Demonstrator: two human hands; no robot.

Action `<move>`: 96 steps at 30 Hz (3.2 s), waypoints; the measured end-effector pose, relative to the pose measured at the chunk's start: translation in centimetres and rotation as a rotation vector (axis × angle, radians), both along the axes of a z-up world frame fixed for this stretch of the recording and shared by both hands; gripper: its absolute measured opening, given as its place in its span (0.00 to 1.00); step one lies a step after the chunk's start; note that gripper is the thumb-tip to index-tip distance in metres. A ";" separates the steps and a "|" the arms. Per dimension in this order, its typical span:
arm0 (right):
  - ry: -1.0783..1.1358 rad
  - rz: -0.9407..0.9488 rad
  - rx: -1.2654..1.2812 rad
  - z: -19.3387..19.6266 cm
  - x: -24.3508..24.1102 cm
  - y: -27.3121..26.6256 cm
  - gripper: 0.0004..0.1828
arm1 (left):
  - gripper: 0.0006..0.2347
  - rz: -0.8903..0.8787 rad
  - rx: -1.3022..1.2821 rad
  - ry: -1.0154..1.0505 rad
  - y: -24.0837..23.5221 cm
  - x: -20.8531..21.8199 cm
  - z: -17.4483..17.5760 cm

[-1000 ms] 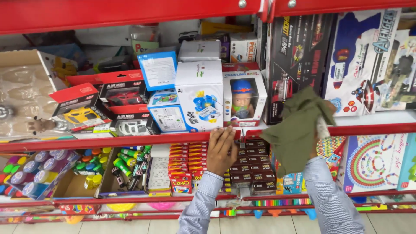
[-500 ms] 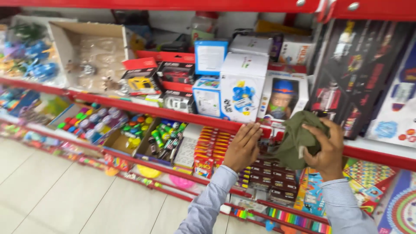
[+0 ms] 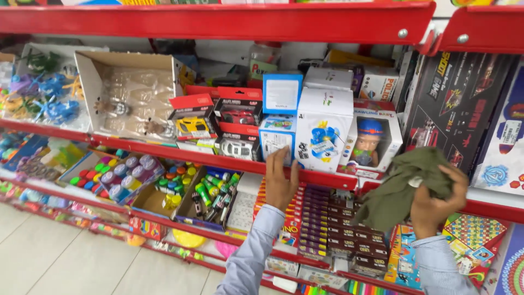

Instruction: Wipe down toy boxes and organize items on store shelves using a cloth.

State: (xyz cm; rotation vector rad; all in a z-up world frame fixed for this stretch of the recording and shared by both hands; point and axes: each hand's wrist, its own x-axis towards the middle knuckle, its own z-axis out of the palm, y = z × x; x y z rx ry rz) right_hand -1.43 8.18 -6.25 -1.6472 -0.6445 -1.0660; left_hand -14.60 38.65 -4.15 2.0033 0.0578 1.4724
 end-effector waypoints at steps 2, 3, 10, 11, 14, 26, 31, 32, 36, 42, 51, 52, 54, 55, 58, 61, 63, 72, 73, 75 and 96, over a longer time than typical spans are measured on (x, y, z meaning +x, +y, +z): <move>-0.120 0.056 0.223 1.4 -0.5 1.9 0.13 | 0.15 -0.034 0.050 0.000 1.3 0.8 -1.8; -0.123 0.048 0.220 4.9 -2.3 3.7 0.13 | 0.15 -0.043 0.048 -0.003 1.5 1.0 -1.8; -0.233 0.013 -0.119 17.9 -7.0 13.4 0.21 | 0.15 -0.153 0.113 0.059 2.8 0.5 -2.1; -0.231 0.006 -0.214 18.1 -6.9 14.2 0.23 | 0.17 -0.162 0.134 0.070 3.0 0.4 -2.1; -0.334 -0.166 -0.539 15.4 -5.4 16.6 0.31 | 0.20 -0.194 0.199 0.090 3.9 0.3 -3.0; -0.409 -0.097 -0.741 4.3 -4.9 14.4 0.28 | 0.18 -0.111 0.331 0.111 3.6 1.2 -4.5; -0.491 -0.145 -0.754 7.3 -4.0 14.1 0.28 | 0.19 -0.093 0.331 0.104 3.3 0.8 -3.8; -0.538 -0.201 -0.749 8.4 -4.0 14.2 0.28 | 0.20 -0.086 0.334 0.106 3.3 0.9 -3.9; -0.461 -0.262 -0.483 9.5 -4.7 15.4 0.26 | 0.21 -0.072 0.335 0.125 3.3 0.3 -3.7; -0.419 -0.125 -0.657 7.5 -4.7 15.9 0.22 | 0.18 -0.104 0.259 0.122 2.7 0.0 -3.5; -0.325 -0.200 -0.405 13.9 -3.7 16.4 0.24 | 0.18 -0.147 0.211 0.154 2.8 -0.7 -3.2; -0.403 -0.237 -0.445 12.9 -3.9 16.6 0.25 | 0.19 -0.154 0.223 0.177 2.9 -0.6 -3.2; -0.485 -0.268 -0.487 10.9 -4.7 17.1 0.26 | 0.19 -0.155 0.232 0.199 3.1 -0.7 -3.1; -0.465 -0.247 -0.513 10.0 -5.3 17.4 0.25 | 0.19 -0.159 0.258 0.195 3.3 -0.9 -3.1; -0.399 -0.118 -0.543 8.2 -6.6 17.9 0.25 | 0.19 -0.159 0.327 0.166 4.3 -1.8 -3.2; -0.287 0.032 -0.524 8.1 -7.3 18.1 0.27 | 0.17 -0.164 0.383 0.110 6.0 -3.0 -3.6; -0.221 0.082 -0.496 9.0 -7.8 18.8 0.27 | 0.15 -0.169 0.398 0.083 7.4 -3.7 -3.6; -0.297 -0.111 -0.603 9.0 -9.6 26.2 0.32 | 0.13 0.012 0.292 0.078 14.7 -6.2 -2.1; -0.303 -0.126 -0.564 7.8 -9.5 26.5 0.31 | 0.13 0.014 0.329 0.079 15.4 -6.5 -2.2; -0.310 -0.140 -0.526 5.7 -9.1 26.9 0.31 | 0.14 0.018 0.365 0.079 16.6 -7.0 -2.3; -0.287 -0.229 -0.343 2.7 -8.4 27.8 0.23 | 0.15 -0.094 0.460 0.057 19.6 -6.3 -2.3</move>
